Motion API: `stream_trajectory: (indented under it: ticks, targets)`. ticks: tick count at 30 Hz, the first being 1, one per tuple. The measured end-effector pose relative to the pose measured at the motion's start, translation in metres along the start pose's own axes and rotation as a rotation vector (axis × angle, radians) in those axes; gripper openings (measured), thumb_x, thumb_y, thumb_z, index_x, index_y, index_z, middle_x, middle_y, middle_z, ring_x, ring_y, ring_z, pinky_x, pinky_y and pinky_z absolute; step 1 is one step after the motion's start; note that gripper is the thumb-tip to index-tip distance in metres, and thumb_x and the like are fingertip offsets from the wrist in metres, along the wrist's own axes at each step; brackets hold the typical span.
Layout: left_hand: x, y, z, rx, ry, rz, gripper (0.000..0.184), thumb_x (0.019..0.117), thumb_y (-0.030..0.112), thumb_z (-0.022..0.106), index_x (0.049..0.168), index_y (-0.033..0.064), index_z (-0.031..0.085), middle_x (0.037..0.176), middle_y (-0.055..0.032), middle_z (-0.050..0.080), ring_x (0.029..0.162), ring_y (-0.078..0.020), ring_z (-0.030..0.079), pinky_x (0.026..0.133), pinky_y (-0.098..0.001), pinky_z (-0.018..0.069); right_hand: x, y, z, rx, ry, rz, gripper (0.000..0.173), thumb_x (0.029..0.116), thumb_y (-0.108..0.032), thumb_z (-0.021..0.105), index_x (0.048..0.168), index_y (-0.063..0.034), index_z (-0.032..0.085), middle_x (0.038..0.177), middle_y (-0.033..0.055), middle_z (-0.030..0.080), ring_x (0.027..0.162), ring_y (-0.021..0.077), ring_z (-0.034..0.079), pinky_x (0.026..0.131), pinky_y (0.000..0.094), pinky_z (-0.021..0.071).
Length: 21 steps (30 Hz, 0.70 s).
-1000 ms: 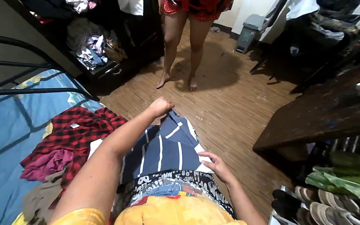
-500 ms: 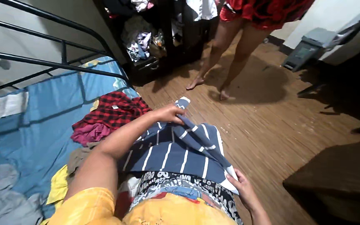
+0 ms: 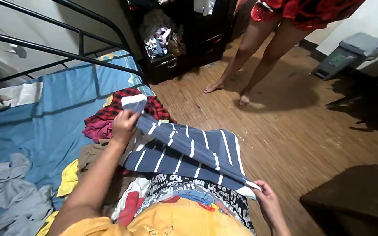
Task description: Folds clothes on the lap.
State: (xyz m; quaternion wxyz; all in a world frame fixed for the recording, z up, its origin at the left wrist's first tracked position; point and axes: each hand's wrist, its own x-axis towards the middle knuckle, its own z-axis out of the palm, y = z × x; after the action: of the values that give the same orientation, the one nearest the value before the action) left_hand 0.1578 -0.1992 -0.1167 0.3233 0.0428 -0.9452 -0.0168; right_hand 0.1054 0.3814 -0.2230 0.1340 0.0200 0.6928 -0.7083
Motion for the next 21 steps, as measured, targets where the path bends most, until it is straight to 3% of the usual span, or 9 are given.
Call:
stream_trajectory:
  ticks: [3, 5, 7, 9, 12, 14, 17, 19, 21]
  targets:
    - [-0.097, 0.004, -0.004, 0.008, -0.262, -0.177, 0.026, 0.0815, -0.002, 0.068, 0.106, 0.003, 0.074, 0.11, -0.0293, 0.067, 0.104, -0.0524, 0.064, 0.086, -0.0685, 0.0513, 0.005, -0.006, -0.014, -0.092, -0.1, 0.087, 0.02, 0.0788, 0.003, 0.065, 0.097, -0.0036, 0.067, 0.086, 0.0001, 0.071, 0.075, 0.0074, 0.068, 0.069, 0.0255, 0.0589]
    - [-0.138, 0.015, -0.007, -0.075, -0.589, -0.324, 0.034, 0.0829, -0.003, 0.071, 0.116, 0.0033, 0.073, 0.119, -0.03, 0.066, 0.115, -0.0539, 0.059, 0.096, -0.0716, 0.0458, 0.014, -0.017, -0.023, -0.256, -0.275, 0.253, 0.018, 0.0812, 0.003, 0.071, 0.099, 0.0002, 0.067, 0.085, 0.0035, 0.069, 0.076, 0.0106, 0.067, 0.074, 0.0293, 0.0592]
    - [-0.15, 0.016, -0.011, -0.161, -0.814, -0.429, 0.042, 0.0865, 0.003, 0.07, 0.128, 0.0049, 0.068, 0.131, -0.027, 0.062, 0.126, -0.0503, 0.054, 0.103, -0.0691, 0.0423, 0.034, -0.03, -0.031, -0.432, -0.496, 0.381, 0.025, 0.0847, -0.002, 0.075, 0.108, 0.001, 0.068, 0.092, 0.0074, 0.069, 0.083, 0.015, 0.067, 0.081, 0.0348, 0.0582]
    - [-0.127, 0.012, -0.025, -0.275, -0.954, -0.519, 0.046, 0.0891, 0.009, 0.069, 0.134, 0.0057, 0.064, 0.137, -0.024, 0.06, 0.131, -0.0457, 0.052, 0.108, -0.0662, 0.0408, 0.064, -0.049, -0.034, -0.569, -0.607, 0.364, 0.032, 0.088, -0.009, 0.075, 0.118, 0.0007, 0.068, 0.103, 0.0114, 0.071, 0.092, 0.0197, 0.068, 0.087, 0.0406, 0.058]
    - [-0.074, 0.012, -0.037, -0.311, -0.838, -0.518, 0.033, 0.1002, 0.026, 0.062, 0.122, 0.003, 0.07, 0.122, -0.0232, 0.067, 0.119, -0.0422, 0.062, 0.103, -0.0655, 0.0457, 0.121, -0.085, -0.007, -0.615, -0.468, 0.267, 0.035, 0.1021, -0.023, 0.062, 0.126, 0.0024, 0.064, 0.115, 0.0174, 0.069, 0.099, 0.0239, 0.068, 0.091, 0.0444, 0.0561]
    - [-0.044, 0.02, -0.017, -0.282, -0.7, -0.479, 0.043, 0.1029, 0.04, 0.057, 0.121, 0.0036, 0.071, 0.118, -0.0222, 0.068, 0.113, -0.0405, 0.065, 0.1, -0.0634, 0.0479, 0.166, -0.097, 0.028, -0.65, -0.311, 0.298, 0.052, 0.1085, -0.041, 0.048, 0.136, 0.0022, 0.057, 0.12, 0.0214, 0.068, 0.102, 0.0283, 0.068, 0.092, 0.0459, 0.0547]
    - [-0.023, 0.031, 0.039, -0.195, -0.84, -0.451, 0.066, 0.095, 0.059, 0.062, 0.135, 0.0061, 0.062, 0.137, -0.0249, 0.059, 0.129, -0.0437, 0.055, 0.108, -0.0638, 0.0422, 0.229, -0.083, 0.079, -0.802, -0.27, 0.517, 0.081, 0.1042, -0.067, 0.031, 0.145, -0.0007, 0.051, 0.131, 0.0266, 0.062, 0.115, 0.0393, 0.062, 0.099, 0.0551, 0.0482]
    - [-0.023, 0.028, 0.075, -0.087, -0.922, -0.399, 0.074, 0.0894, 0.057, 0.071, 0.141, 0.0062, 0.057, 0.144, -0.0286, 0.052, 0.134, -0.047, 0.049, 0.112, -0.0634, 0.0375, 0.253, -0.065, 0.106, -0.856, -0.354, 0.597, 0.084, 0.102, -0.071, 0.033, 0.139, 0.001, 0.058, 0.136, 0.0272, 0.06, 0.124, 0.0395, 0.059, 0.105, 0.0584, 0.0451]
    - [-0.021, 0.015, 0.096, -0.087, -0.892, -0.376, 0.056, 0.0915, 0.039, 0.074, 0.135, 0.0053, 0.062, 0.137, -0.0288, 0.056, 0.13, -0.047, 0.053, 0.11, -0.0627, 0.0408, 0.264, -0.054, 0.125, -0.871, -0.495, 0.585, 0.07, 0.1035, -0.061, 0.044, 0.136, -0.0018, 0.061, 0.137, 0.0204, 0.061, 0.128, 0.0309, 0.058, 0.11, 0.0529, 0.044]
